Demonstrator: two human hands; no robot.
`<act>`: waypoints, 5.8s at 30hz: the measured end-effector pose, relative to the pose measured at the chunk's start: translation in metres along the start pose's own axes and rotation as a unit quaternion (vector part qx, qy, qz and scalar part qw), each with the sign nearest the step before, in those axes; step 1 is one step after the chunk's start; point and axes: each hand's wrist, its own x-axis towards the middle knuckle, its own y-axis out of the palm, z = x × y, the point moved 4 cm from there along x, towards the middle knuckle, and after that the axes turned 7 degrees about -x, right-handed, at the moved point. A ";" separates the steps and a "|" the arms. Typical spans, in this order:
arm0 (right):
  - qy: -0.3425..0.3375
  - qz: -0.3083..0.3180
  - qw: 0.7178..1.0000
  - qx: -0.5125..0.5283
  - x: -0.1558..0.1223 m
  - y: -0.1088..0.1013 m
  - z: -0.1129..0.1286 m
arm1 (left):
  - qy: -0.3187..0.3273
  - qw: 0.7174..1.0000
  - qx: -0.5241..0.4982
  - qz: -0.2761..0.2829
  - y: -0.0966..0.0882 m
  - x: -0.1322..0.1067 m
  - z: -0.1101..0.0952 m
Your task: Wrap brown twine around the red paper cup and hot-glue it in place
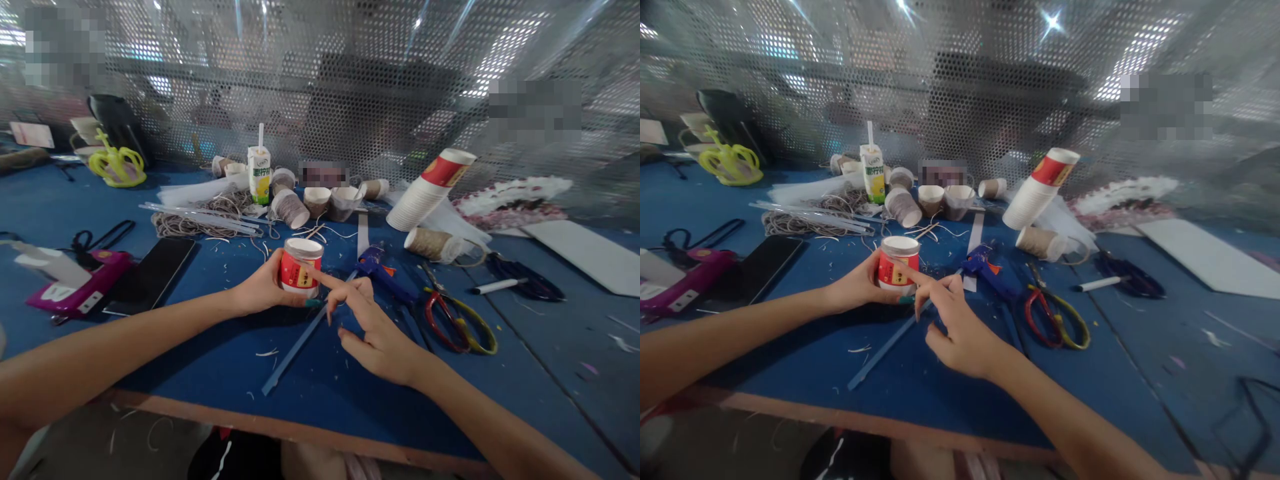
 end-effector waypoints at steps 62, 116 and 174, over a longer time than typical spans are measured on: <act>0.039 -0.045 0.978 0.201 -0.002 -0.006 -0.015 | -0.013 0.997 -0.034 0.067 0.004 -0.001 -0.004; 0.129 -0.072 0.866 0.477 0.005 -0.011 -0.016 | -0.094 0.965 -0.188 0.156 0.003 -0.002 -0.003; -0.002 0.025 0.836 0.548 -0.003 0.003 -0.007 | -0.074 0.967 -0.157 0.186 -0.001 0.000 0.002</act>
